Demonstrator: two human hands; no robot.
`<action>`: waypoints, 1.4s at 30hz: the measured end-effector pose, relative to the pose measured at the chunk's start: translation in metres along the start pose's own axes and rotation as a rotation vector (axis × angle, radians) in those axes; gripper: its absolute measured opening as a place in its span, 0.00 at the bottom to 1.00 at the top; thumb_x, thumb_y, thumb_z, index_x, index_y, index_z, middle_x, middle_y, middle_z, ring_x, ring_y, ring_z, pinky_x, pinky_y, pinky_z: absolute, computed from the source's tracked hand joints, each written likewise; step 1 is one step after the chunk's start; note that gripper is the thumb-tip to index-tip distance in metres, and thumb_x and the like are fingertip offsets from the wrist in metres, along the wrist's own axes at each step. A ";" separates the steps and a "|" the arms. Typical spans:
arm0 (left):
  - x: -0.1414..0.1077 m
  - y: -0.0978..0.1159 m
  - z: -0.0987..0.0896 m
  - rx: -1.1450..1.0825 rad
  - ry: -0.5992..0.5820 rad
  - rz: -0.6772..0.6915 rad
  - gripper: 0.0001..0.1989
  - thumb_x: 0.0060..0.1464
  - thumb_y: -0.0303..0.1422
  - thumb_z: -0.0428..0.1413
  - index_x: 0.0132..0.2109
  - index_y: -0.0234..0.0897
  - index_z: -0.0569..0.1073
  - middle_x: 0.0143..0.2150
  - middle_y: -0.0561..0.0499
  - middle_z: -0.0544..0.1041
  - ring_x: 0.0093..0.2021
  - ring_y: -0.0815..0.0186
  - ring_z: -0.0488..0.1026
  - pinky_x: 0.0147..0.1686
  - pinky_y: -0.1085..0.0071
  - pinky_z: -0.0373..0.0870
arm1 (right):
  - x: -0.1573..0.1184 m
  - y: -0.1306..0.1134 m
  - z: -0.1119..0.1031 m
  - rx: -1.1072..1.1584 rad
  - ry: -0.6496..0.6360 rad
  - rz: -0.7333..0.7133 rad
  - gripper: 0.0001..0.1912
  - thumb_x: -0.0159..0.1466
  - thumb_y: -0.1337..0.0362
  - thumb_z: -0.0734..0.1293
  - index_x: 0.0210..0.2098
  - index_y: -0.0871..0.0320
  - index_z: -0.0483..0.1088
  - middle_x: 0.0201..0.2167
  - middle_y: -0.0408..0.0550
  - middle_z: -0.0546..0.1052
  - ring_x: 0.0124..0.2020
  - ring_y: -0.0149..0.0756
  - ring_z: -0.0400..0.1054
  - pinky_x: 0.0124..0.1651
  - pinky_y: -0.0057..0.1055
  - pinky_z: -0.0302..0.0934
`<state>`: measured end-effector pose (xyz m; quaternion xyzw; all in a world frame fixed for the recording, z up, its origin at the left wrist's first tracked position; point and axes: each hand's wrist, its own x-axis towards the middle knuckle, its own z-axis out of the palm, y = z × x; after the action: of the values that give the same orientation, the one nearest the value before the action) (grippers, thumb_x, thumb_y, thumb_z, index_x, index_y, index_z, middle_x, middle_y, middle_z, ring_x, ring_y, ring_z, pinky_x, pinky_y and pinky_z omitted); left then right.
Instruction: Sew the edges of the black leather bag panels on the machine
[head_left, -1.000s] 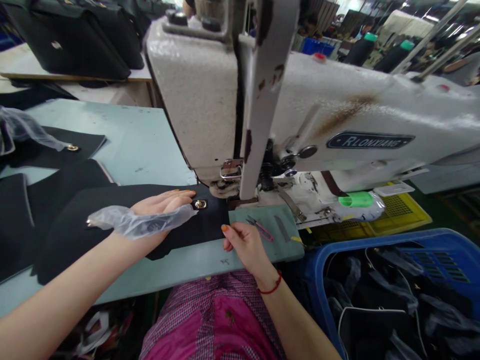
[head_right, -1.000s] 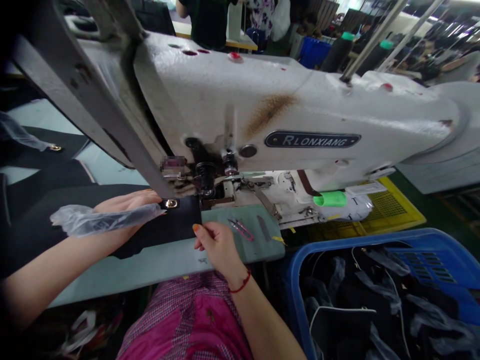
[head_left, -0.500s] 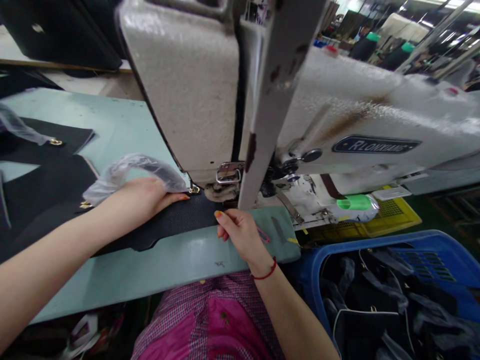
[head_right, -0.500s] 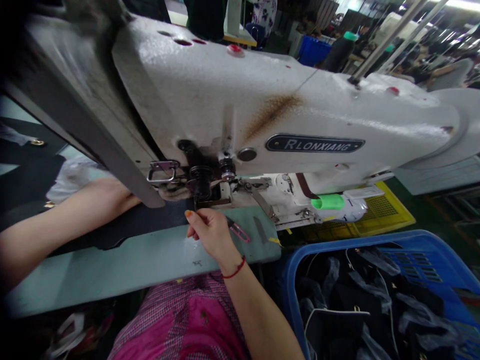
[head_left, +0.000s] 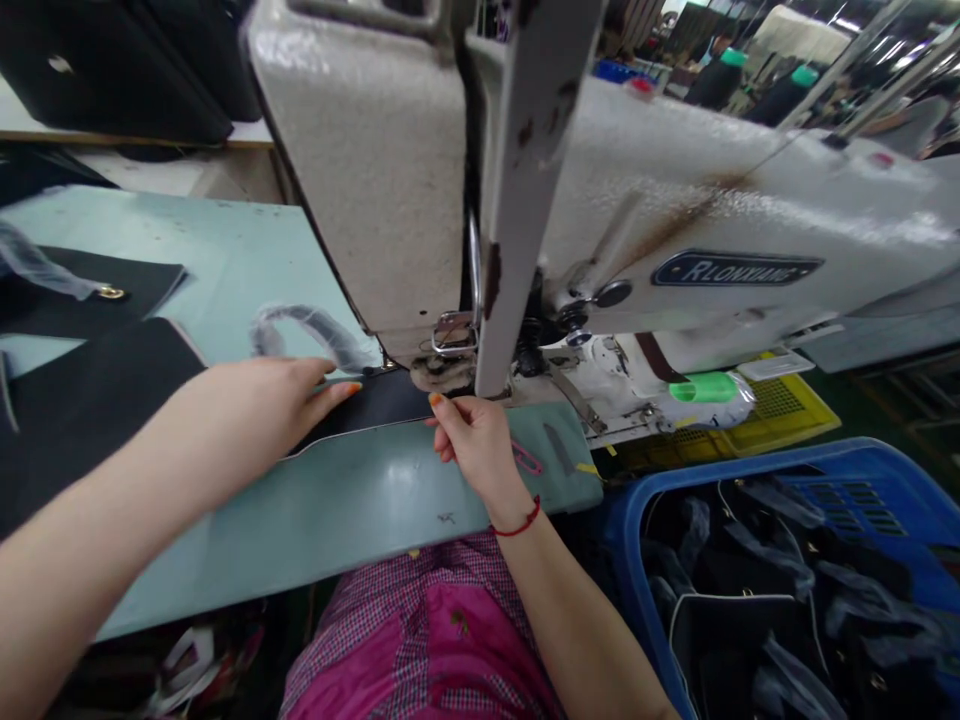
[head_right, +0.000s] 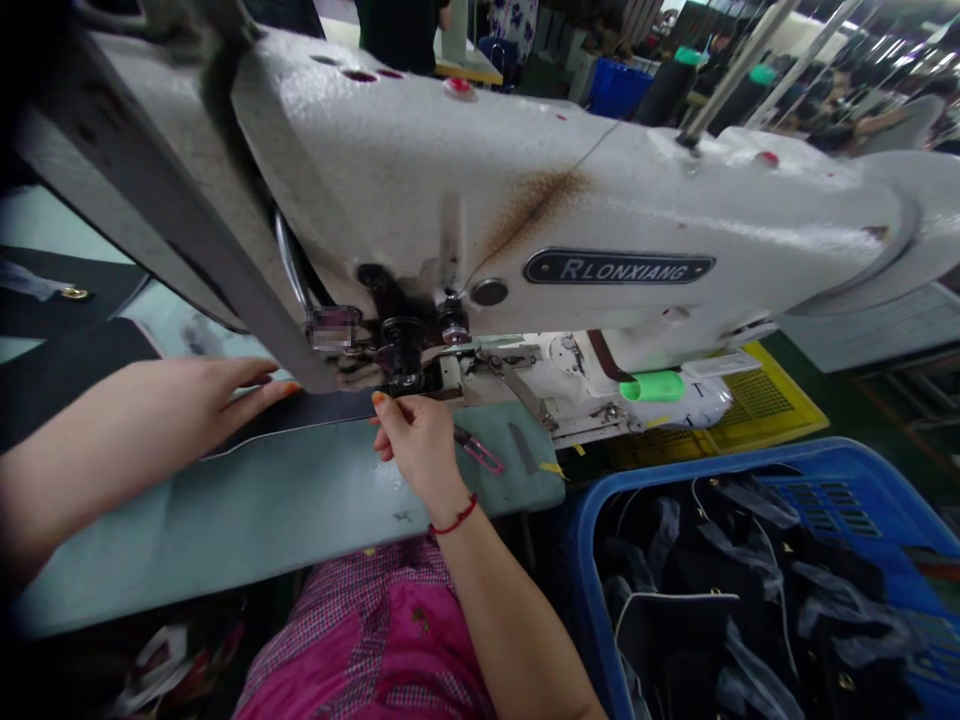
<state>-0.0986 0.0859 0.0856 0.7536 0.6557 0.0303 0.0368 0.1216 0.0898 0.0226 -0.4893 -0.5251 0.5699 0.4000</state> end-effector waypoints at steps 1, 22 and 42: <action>-0.018 0.011 0.002 -0.044 0.100 0.010 0.21 0.62 0.48 0.45 0.40 0.40 0.76 0.29 0.46 0.76 0.29 0.55 0.73 0.30 0.64 0.62 | 0.000 0.000 0.000 -0.009 0.006 0.000 0.28 0.65 0.47 0.64 0.17 0.59 0.66 0.15 0.41 0.69 0.15 0.23 0.62 0.21 0.21 0.56; 0.000 0.077 0.092 -1.972 -0.235 -0.496 0.24 0.44 0.47 0.66 0.22 0.33 0.66 0.18 0.59 0.58 0.20 0.76 0.49 0.19 0.78 0.50 | -0.018 0.009 0.001 0.041 0.022 -0.022 0.19 0.66 0.51 0.63 0.27 0.59 0.68 0.18 0.39 0.68 0.17 0.24 0.61 0.21 0.21 0.55; 0.013 0.076 0.092 -1.957 -0.038 -0.449 0.18 0.46 0.41 0.65 0.21 0.33 0.69 0.18 0.57 0.60 0.20 0.75 0.55 0.20 0.76 0.53 | -0.064 0.084 0.006 0.016 0.011 0.240 0.17 0.65 0.55 0.61 0.29 0.61 0.71 0.19 0.39 0.67 0.16 0.22 0.59 0.20 0.20 0.53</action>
<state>-0.0134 0.0867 0.0016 0.2513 0.4688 0.5361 0.6555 0.1336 0.0157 -0.0515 -0.5486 -0.4561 0.6152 0.3354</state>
